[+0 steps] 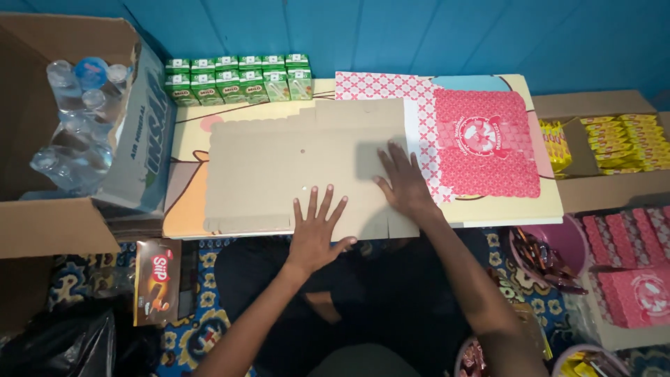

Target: The person sits on the floor and assembles a flat cardboard box by folding the flaps and securing them with patterned adhesive tape. The person handles the cardboard and tape by hand, repeatedly folding and taping the edges to form the box structure.

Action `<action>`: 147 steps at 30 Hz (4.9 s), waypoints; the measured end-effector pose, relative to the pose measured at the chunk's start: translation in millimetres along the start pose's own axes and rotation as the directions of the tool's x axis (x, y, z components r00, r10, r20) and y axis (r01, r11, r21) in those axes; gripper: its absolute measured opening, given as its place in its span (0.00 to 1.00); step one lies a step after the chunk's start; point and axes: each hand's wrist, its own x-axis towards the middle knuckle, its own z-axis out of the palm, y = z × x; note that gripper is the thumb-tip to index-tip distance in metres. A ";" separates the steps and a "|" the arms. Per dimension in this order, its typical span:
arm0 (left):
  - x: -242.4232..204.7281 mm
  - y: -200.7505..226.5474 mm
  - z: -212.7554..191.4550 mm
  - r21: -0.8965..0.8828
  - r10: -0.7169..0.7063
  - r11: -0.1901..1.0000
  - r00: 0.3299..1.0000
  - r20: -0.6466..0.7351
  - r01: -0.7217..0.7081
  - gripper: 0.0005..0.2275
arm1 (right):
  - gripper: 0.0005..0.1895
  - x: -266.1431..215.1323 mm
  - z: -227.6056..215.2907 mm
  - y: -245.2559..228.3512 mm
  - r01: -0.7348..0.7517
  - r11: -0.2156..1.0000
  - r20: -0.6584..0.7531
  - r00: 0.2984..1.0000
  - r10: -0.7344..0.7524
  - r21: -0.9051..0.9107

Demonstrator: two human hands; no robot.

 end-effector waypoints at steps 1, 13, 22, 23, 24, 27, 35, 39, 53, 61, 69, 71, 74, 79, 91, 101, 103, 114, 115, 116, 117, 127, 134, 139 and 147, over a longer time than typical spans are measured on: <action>0.1 -1.2 2.2 0.017 0.004 1.000 1.000 0.003 -0.004 0.41 | 0.35 -0.6 3.0 2.4 0.003 1.000 -0.004 1.000 -0.003 -0.020; 26.6 32.1 -17.9 -0.180 0.124 0.979 0.980 0.152 -0.096 0.37 | 0.28 -76.4 -39.1 27.7 0.058 0.970 -0.055 0.997 -0.046 0.237; 38.6 44.3 13.6 -0.149 0.191 0.975 0.962 0.197 -0.163 0.32 | 0.38 -112.4 -50.5 7.8 0.262 0.938 -0.050 0.965 -0.258 0.226; 39.8 44.4 12.4 -0.149 0.193 0.975 0.961 0.197 -0.165 0.32 | 0.38 -112.7 -46.2 11.1 0.260 0.939 -0.051 0.966 -0.255 0.226; 40.9 44.2 11.0 -0.161 0.187 0.974 0.964 0.190 -0.157 0.31 | 0.37 -112.8 -41.8 14.0 0.250 0.944 -0.055 0.968 -0.244 0.216; 37.6 43.7 8.0 -0.176 0.175 0.974 0.969 0.176 -0.144 0.30 | 0.34 -111.1 -41.0 14.0 0.227 0.949 -0.052 0.974 -0.221 0.218; 37.9 46.4 0.4 -0.181 0.195 0.969 0.971 0.140 -0.168 0.30 | 0.30 -99.6 -38.8 25.9 0.157 0.952 -0.019 0.987 -0.158 0.261; 39.5 44.0 6.2 -0.180 0.198 0.967 0.976 0.094 -0.179 0.26 | 0.30 -90.5 -40.1 29.0 0.092 0.954 0.006 0.995 -0.098 0.286; 79.4 41.7 5.9 -0.038 0.164 0.986 0.982 0.092 -0.161 0.39 | 0.41 -82.6 -62.1 14.4 0.217 0.916 -0.031 0.975 -0.220 0.337; 86.0 36.4 11.6 0.020 0.090 0.995 0.973 0.211 -0.096 0.48 | 0.26 -71.2 -37.5 17.5 0.043 0.949 -0.091 0.996 -0.015 0.312; 79.6 30.2 21.4 -0.061 0.110 0.993 0.988 0.105 -0.104 0.47 | 0.29 -27.7 -26.8 7.5 0.000 0.967 -0.102 0.994 0.027 0.256; 80.5 29.5 24.2 -0.059 0.114 0.992 0.990 0.078 -0.109 0.46 | 0.30 -20.3 -25.0 5.6 -0.004 0.970 -0.094 0.995 0.028 0.243; 79.6 31.6 29.1 -0.053 0.108 0.993 0.992 0.071 -0.104 0.45 | 0.32 -16.1 -18.0 7.1 0.004 0.975 -0.083 0.996 0.015 0.222; 81.4 31.4 29.2 0.032 0.090 0.995 0.985 0.146 -0.095 0.47 | 0.33 -15.1 1.3 13.0 0.033 0.988 -0.088 0.996 -0.019 0.151; 82.3 31.7 21.3 0.036 0.069 0.996 0.973 0.220 -0.079 0.49 | 0.32 -15.1 -3.6 3.8 0.031 0.996 -0.101 0.995 -0.023 0.086; 61.2 30.4 16.5 -0.003 0.107 0.994 0.983 0.150 -0.108 0.49 | 0.34 -16.1 4.2 8.8 0.037 0.998 -0.106 0.994 -0.030 0.058; 46.2 31.1 12.8 -0.095 0.130 0.988 0.990 0.053 -0.124 0.49 | 0.34 -15.9 8.4 11.9 0.029 0.998 -0.092 0.995 -0.024 0.050; 26.7 22.9 -6.7 -0.175 0.106 0.981 0.988 0.111 -0.085 0.40 | 0.35 -13.5 11.8 14.0 0.007 0.999 -0.102 0.995 -0.003 0.041; 25.3 23.2 -6.2 -0.187 0.105 0.979 0.989 0.105 -0.084 0.39 | 0.35 -14.1 12.6 13.9 0.006 0.999 -0.098 0.995 -0.002 0.036; 28.2 22.5 -7.2 -0.187 0.105 0.979 0.989 0.104 -0.084 0.39 | 0.35 -10.9 11.7 14.9 0.007 0.999 -0.098 0.995 -0.003 0.035; 27.9 23.2 -8.4 -0.193 0.103 0.978 0.989 0.105 -0.082 0.39 | 0.35 -12.2 11.6 14.3 0.003 0.999 -0.087 0.996 0.000 0.035; 24.9 22.6 -8.2 -0.199 0.111 0.976 0.989 0.097 -0.091 0.39 | 0.34 -15.9 6.9 8.9 0.001 0.998 -0.091 0.996 0.005 0.063; 20.2 21.2 -3.2 -0.204 0.123 0.973 0.990 0.070 -0.107 0.39 | 0.34 -17.2 6.3 7.8 -0.018 0.997 -0.070 0.997 0.023 0.070; 23.9 23.1 -9.1 -0.205 0.097 0.976 0.992 0.080 -0.079 0.38 | 0.35 -14.7 1.7 5.9 -0.005 0.997 -0.082 0.997 0.011 0.077; 24.1 22.7 -9.7 -0.208 0.099 0.975 0.991 0.092 -0.078 0.37 | 0.35 -12.0 -1.4 5.4 -0.005 0.996 -0.043 0.999 0.009 0.086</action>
